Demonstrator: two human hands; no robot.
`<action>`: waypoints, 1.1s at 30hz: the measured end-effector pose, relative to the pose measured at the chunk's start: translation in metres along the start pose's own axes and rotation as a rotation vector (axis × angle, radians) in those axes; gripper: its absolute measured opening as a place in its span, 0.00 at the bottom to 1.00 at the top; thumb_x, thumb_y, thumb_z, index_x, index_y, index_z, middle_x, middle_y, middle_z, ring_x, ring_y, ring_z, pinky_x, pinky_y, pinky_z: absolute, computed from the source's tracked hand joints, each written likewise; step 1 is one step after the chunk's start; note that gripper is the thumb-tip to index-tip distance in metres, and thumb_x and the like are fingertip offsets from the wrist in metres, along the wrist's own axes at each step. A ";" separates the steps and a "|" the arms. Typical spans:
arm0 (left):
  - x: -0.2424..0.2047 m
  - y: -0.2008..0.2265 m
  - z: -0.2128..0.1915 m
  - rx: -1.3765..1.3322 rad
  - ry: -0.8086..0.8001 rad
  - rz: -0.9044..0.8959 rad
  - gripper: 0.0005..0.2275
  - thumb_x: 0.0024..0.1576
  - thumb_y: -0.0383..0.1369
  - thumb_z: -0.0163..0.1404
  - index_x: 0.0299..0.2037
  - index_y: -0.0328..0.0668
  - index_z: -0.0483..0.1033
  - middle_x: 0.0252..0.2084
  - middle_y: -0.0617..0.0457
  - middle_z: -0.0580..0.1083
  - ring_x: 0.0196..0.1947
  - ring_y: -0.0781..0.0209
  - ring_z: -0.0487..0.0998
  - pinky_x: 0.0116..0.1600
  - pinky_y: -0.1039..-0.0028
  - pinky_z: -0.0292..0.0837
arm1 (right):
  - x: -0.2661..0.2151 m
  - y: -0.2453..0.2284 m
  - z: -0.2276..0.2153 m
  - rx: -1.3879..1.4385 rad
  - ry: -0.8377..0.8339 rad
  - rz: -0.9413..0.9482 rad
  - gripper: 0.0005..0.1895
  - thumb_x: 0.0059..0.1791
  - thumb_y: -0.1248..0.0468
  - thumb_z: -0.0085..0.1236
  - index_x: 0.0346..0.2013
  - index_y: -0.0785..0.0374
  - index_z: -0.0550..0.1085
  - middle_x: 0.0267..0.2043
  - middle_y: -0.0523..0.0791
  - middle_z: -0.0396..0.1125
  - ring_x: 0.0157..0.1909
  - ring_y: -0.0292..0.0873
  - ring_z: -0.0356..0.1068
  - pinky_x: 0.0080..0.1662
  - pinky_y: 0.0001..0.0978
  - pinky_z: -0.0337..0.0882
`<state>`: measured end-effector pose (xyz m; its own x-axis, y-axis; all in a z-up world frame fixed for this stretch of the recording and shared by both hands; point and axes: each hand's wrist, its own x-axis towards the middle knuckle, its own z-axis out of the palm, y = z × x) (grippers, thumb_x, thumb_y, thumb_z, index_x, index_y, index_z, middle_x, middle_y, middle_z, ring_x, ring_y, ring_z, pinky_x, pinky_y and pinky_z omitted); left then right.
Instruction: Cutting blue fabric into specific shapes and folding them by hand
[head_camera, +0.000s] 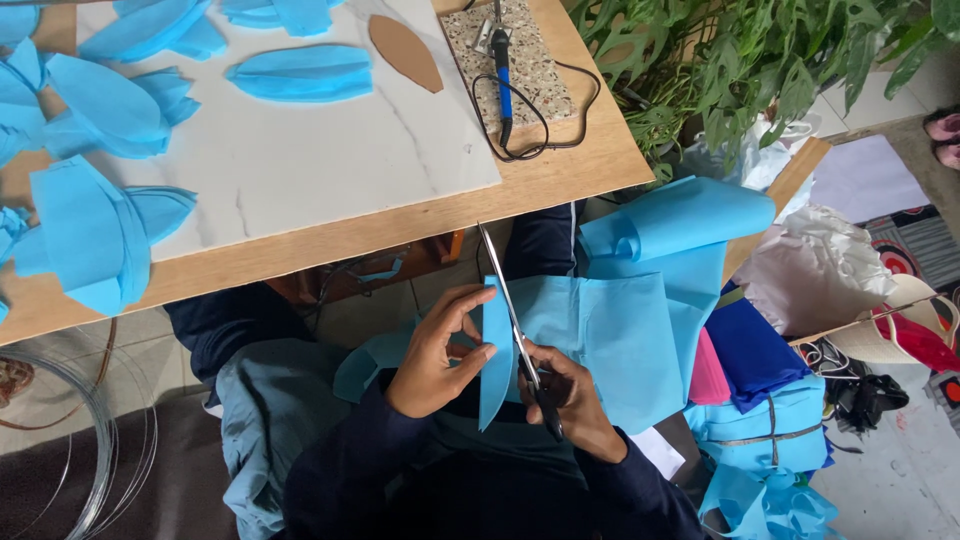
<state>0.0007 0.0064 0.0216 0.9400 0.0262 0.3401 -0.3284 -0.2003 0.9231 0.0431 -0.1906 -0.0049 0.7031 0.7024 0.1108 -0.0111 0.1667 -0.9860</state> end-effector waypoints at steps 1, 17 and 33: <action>-0.001 0.001 0.001 -0.001 0.000 0.000 0.21 0.52 0.26 0.48 0.56 0.45 0.58 0.54 0.52 0.58 0.30 0.66 0.66 0.28 0.86 0.73 | 0.001 -0.002 0.001 -0.001 0.000 0.001 0.39 0.36 0.52 0.62 0.56 0.65 0.59 0.28 0.44 0.59 0.25 0.35 0.57 0.29 0.25 0.61; -0.002 0.001 0.006 -0.025 -0.047 -0.010 0.20 0.53 0.29 0.45 0.56 0.46 0.56 0.56 0.53 0.56 0.32 0.64 0.66 0.30 0.82 0.75 | 0.002 0.003 0.003 -0.009 0.055 -0.089 0.37 0.38 0.52 0.61 0.55 0.66 0.60 0.28 0.44 0.60 0.26 0.35 0.59 0.30 0.25 0.63; -0.002 -0.022 -0.001 -0.138 0.173 0.157 0.23 0.52 0.25 0.45 0.58 0.36 0.54 0.56 0.41 0.54 0.34 0.60 0.66 0.24 0.78 0.78 | 0.167 -0.042 -0.142 -1.460 0.531 -0.184 0.21 0.37 0.69 0.59 0.44 0.69 0.70 0.31 0.52 0.68 0.31 0.53 0.69 0.35 0.42 0.71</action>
<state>0.0060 0.0117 0.0009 0.8505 0.1747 0.4961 -0.4898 -0.0803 0.8681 0.2617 -0.1782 0.0372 0.7816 0.3805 0.4942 0.5515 -0.7917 -0.2627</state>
